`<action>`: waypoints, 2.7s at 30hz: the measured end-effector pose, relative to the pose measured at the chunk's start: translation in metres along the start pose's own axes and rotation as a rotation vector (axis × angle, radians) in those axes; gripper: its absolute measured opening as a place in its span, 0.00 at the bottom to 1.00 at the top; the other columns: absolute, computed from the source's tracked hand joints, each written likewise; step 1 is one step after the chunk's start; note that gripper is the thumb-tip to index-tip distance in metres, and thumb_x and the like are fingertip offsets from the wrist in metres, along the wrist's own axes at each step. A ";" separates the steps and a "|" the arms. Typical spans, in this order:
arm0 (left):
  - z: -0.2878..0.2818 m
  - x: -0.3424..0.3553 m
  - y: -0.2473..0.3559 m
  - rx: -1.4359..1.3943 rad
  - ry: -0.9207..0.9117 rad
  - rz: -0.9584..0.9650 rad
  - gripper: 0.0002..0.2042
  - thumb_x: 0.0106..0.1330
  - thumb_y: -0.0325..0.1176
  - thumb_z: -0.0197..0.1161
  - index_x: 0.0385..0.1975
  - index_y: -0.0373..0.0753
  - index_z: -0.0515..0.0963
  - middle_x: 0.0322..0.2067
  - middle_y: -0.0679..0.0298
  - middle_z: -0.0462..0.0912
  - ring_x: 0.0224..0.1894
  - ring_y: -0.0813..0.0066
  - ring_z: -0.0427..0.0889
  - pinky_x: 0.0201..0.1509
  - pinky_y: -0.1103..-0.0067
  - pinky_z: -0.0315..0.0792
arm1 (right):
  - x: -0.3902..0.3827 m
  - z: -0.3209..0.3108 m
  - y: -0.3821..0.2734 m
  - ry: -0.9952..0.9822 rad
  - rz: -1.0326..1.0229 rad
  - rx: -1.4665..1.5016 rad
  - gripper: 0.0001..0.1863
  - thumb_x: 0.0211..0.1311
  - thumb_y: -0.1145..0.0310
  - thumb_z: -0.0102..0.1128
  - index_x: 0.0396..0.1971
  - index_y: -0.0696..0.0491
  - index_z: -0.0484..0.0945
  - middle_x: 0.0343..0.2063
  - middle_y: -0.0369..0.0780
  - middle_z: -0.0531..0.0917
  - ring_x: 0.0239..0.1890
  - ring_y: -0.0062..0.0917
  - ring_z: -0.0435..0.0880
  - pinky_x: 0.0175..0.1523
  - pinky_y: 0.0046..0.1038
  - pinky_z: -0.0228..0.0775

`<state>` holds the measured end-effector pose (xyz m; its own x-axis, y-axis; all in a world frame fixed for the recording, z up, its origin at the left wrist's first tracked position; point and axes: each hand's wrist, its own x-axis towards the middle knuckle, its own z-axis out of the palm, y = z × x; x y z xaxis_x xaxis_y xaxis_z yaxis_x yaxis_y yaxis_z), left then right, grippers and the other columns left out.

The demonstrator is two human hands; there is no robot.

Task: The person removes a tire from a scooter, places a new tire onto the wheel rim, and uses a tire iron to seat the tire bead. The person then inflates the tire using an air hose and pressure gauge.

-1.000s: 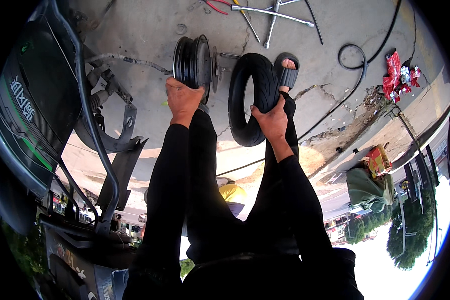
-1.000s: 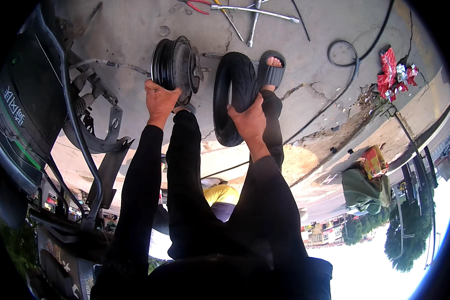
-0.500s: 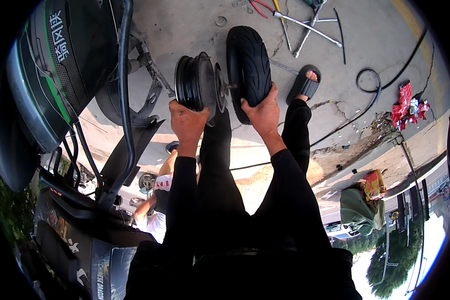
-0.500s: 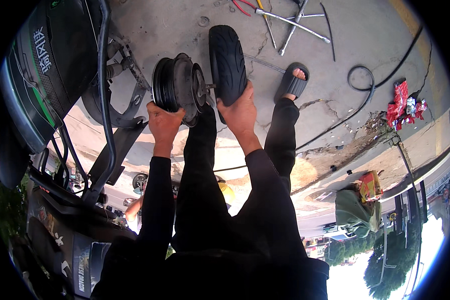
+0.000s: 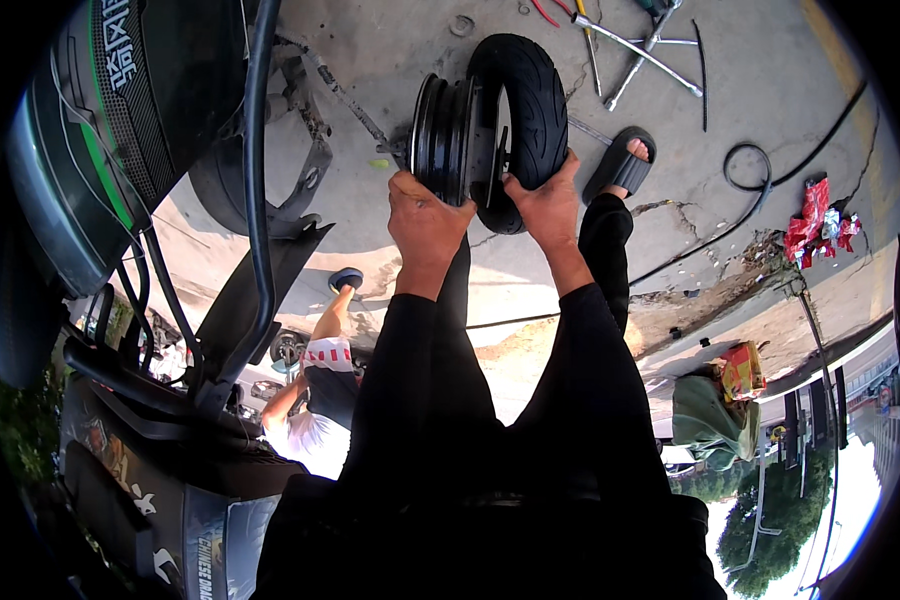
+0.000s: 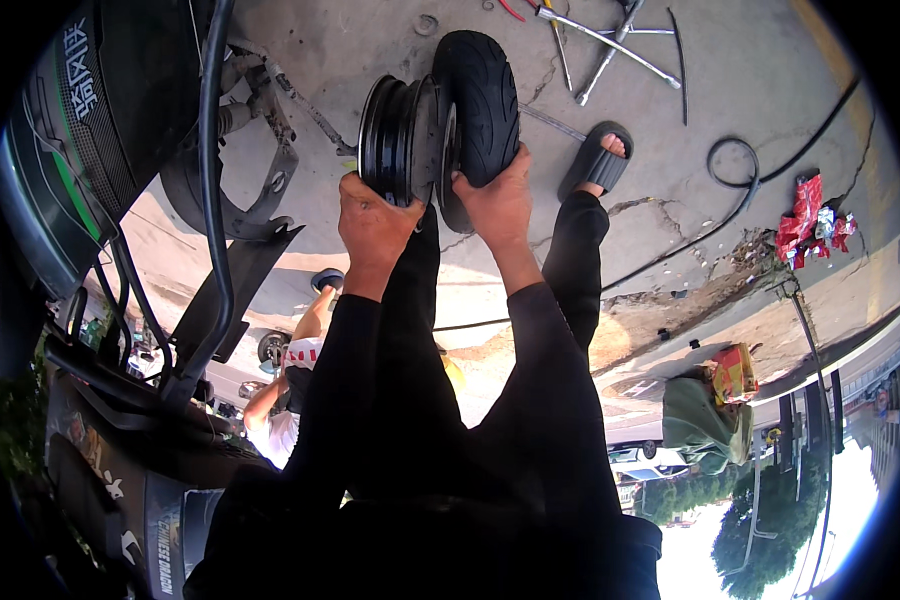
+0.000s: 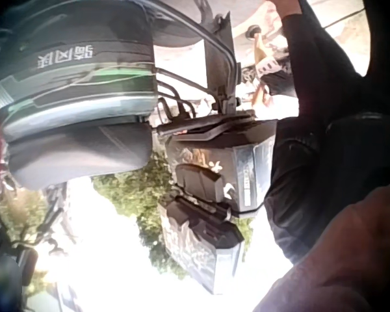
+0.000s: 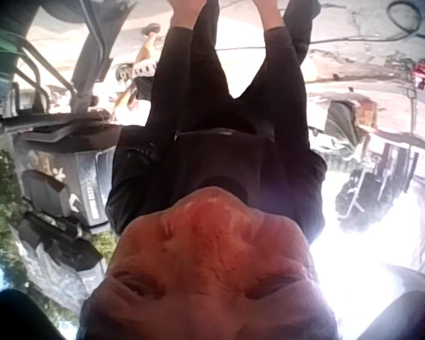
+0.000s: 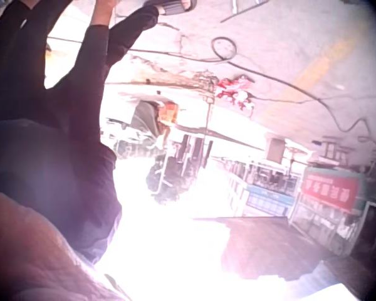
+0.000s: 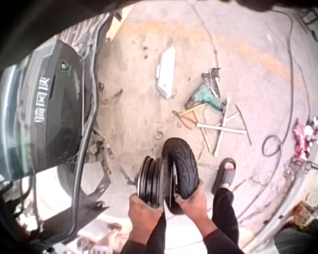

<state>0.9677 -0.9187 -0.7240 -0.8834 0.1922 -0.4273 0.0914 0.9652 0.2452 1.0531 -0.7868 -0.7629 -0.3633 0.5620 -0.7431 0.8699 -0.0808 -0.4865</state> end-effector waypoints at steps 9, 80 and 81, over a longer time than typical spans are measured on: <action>-0.004 0.014 0.006 0.056 -0.009 0.014 0.36 0.37 0.43 0.79 0.41 0.33 0.63 0.36 0.51 0.74 0.37 0.49 0.80 0.42 0.66 0.77 | 0.003 -0.014 -0.023 -0.006 -0.111 -0.066 0.46 0.41 0.60 0.74 0.61 0.59 0.59 0.39 0.56 0.82 0.42 0.49 0.84 0.48 0.38 0.76; 0.090 0.055 -0.020 -0.428 0.295 -0.013 0.19 0.62 0.36 0.67 0.14 0.36 0.66 0.11 0.60 0.66 0.12 0.66 0.64 0.20 0.71 0.59 | 0.131 0.005 -0.041 -0.696 -0.105 0.381 0.39 0.52 0.57 0.75 0.54 0.70 0.68 0.44 0.49 0.81 0.42 0.27 0.82 0.49 0.26 0.76; 0.089 0.050 -0.027 -0.490 0.280 -0.050 0.20 0.63 0.35 0.67 0.14 0.36 0.65 0.10 0.62 0.64 0.12 0.71 0.61 0.20 0.73 0.57 | 0.123 0.007 -0.047 -0.701 -0.144 0.349 0.37 0.53 0.58 0.74 0.53 0.69 0.69 0.43 0.49 0.81 0.42 0.26 0.82 0.48 0.25 0.76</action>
<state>0.9617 -0.9190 -0.8291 -0.9755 0.0294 -0.2181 -0.1188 0.7639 0.6343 0.9649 -0.7199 -0.8344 -0.6904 -0.0529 -0.7215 0.6858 -0.3653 -0.6294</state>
